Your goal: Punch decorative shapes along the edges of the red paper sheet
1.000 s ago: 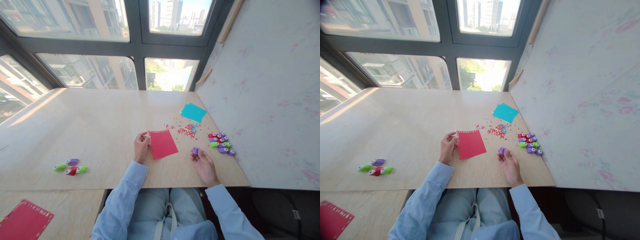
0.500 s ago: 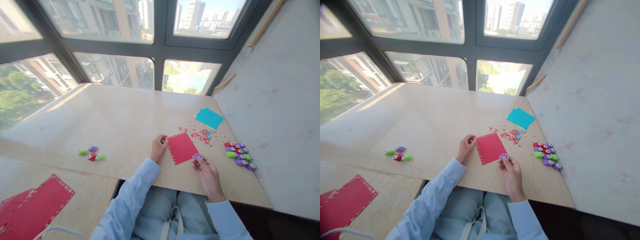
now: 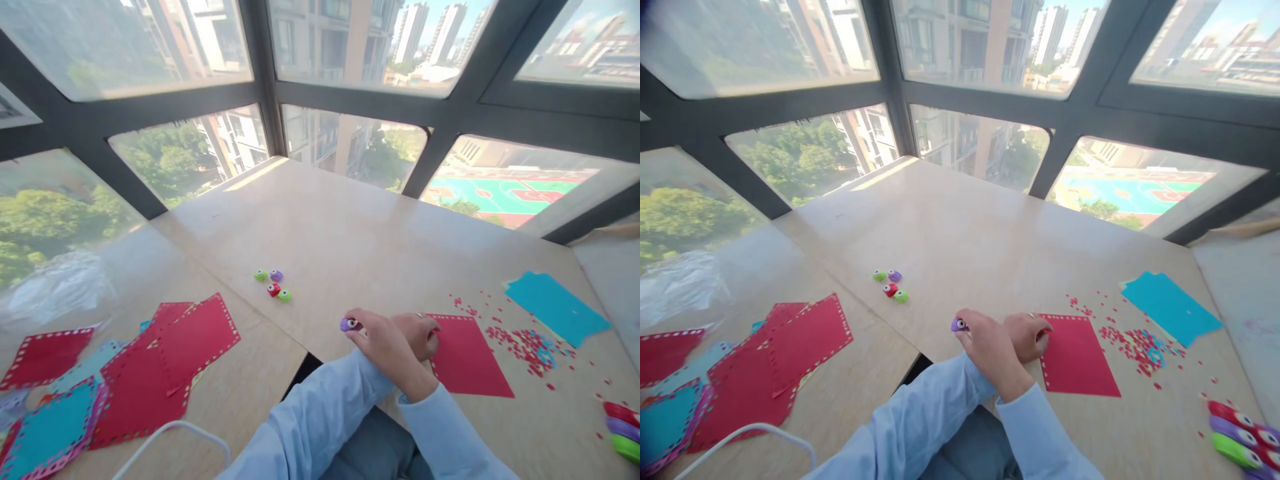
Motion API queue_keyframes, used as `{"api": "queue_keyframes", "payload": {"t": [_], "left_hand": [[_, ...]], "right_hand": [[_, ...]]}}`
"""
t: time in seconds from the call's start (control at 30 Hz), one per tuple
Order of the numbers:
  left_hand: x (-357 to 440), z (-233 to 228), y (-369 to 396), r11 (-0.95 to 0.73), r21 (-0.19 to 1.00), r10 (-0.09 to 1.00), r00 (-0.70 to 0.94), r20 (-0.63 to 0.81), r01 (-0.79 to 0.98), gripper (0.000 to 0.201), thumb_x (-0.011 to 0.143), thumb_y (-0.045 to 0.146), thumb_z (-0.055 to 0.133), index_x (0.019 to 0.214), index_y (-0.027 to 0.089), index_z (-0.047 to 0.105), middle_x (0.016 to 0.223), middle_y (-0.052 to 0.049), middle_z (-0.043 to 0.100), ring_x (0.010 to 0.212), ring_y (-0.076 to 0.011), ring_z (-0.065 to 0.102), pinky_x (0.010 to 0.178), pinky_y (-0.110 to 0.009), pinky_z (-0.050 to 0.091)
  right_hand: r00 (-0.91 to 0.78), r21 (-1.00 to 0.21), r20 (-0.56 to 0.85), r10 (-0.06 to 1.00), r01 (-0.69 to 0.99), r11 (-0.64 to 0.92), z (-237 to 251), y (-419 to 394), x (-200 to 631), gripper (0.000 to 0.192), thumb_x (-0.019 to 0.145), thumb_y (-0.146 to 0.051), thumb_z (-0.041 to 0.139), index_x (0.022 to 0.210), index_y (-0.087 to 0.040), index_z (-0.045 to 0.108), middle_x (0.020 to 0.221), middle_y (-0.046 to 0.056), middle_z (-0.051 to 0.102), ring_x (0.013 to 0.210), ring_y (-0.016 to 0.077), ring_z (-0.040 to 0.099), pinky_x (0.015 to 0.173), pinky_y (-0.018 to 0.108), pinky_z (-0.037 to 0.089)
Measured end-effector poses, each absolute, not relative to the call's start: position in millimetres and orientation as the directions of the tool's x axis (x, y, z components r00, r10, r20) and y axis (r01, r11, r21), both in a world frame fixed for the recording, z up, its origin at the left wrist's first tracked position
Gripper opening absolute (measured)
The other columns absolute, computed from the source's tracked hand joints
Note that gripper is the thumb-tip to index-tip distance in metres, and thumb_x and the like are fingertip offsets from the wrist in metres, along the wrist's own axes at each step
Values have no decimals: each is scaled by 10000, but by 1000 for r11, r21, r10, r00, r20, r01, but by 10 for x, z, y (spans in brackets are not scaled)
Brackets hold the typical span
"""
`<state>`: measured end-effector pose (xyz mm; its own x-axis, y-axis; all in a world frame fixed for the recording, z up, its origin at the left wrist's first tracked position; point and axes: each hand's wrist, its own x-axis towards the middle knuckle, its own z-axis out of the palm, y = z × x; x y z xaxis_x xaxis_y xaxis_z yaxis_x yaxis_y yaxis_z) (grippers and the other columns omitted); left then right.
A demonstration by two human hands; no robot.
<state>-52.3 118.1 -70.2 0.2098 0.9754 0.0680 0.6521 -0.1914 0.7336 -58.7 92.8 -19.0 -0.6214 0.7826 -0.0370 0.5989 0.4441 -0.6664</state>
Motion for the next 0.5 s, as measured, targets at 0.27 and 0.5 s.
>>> {"api": "queue_keyframes", "payload": {"t": [0.27,0.5], "left_hand": [[-571,-729,1230,-250,757,959,260,109,604,346,825,239,523,1098,262,734,981,-147,736,985,-222,705,687,-385,538],[-537,-791,1246,-266,774,957,253,141,575,328,839,248,534,1097,287,731,978,-139,736,979,-218,704,663,-396,515]], "right_hand": [[-768,-473,-303,564,635,611,-204,1094,-1174,208,802,-89,614,954,-214,683,981,63,675,904,197,644,736,264,423],[-731,-623,-78,678,567,539,-278,1129,-1496,346,898,-147,551,1234,-217,593,1206,100,596,988,193,631,854,317,490]]}}
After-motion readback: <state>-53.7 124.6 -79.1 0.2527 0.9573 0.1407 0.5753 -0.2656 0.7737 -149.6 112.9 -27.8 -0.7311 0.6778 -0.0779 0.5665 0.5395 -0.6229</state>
